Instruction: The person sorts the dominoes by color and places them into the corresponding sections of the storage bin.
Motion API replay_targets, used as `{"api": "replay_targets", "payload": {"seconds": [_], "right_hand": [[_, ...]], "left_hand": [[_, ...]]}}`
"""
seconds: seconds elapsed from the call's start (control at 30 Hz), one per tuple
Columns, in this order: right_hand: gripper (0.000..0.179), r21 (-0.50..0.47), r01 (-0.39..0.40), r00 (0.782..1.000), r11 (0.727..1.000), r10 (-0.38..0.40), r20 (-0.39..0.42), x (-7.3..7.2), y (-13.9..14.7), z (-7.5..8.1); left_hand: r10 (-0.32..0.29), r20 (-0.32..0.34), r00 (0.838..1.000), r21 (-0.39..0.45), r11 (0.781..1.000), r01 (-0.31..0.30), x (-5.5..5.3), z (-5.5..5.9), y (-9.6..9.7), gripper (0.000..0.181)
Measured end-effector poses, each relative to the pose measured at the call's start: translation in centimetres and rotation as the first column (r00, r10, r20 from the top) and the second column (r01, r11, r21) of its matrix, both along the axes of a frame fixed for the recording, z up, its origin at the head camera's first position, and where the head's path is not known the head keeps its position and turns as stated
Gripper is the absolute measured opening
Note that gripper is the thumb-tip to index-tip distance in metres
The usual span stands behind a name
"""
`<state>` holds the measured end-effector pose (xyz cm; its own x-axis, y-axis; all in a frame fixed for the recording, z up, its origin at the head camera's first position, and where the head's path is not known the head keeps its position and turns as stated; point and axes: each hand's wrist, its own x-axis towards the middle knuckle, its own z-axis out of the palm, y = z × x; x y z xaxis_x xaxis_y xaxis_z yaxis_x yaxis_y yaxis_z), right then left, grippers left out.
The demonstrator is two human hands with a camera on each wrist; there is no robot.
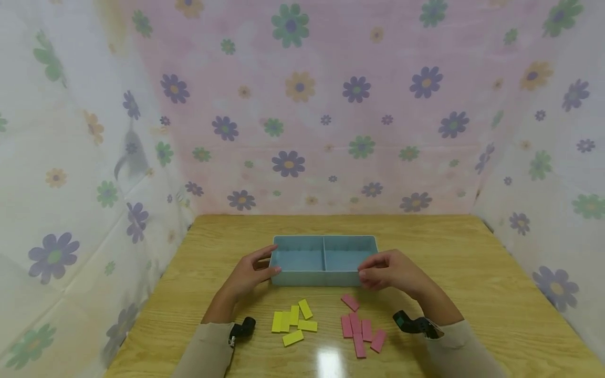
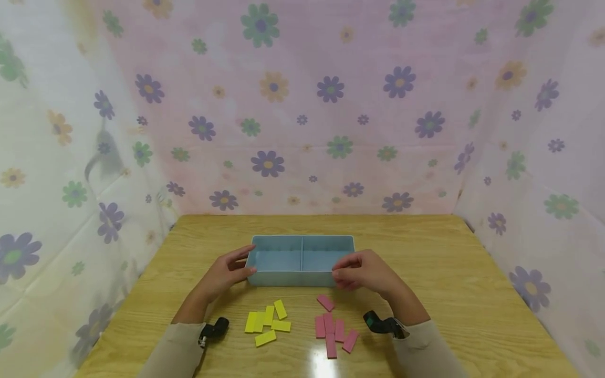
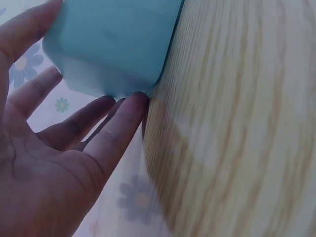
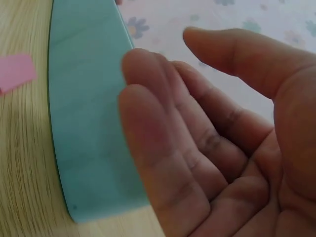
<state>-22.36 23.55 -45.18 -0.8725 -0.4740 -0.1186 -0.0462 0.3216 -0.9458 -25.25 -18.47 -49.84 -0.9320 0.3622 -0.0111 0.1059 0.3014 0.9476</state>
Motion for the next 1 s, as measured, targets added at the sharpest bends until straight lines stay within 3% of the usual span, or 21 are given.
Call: {"api": "replay_targets", "payload": {"seconds": [0.27,0.6,1.0], "right_hand": [[0.038,0.046,-0.005,1.0,0.999,0.005,-0.001,0.0,1.0,-0.2],[0.039,0.094,-0.04,0.999,0.995,0.04,-0.002,0.2,-0.1,-0.6],[0.02,0.234,-0.033,0.997,0.972,0.05,-0.065,0.4,-2.5,-2.4]], "left_hand": [[0.014,0.027,1.0,0.057,0.998,-0.016,0.1,0.3,0.2,0.075],[0.086,0.036,0.996,0.062,0.994,-0.088,0.0,-0.1,0.3,0.075],[0.041,0.001,0.999,0.051,0.998,-0.041,-0.3,-0.2,0.5,0.074]]}}
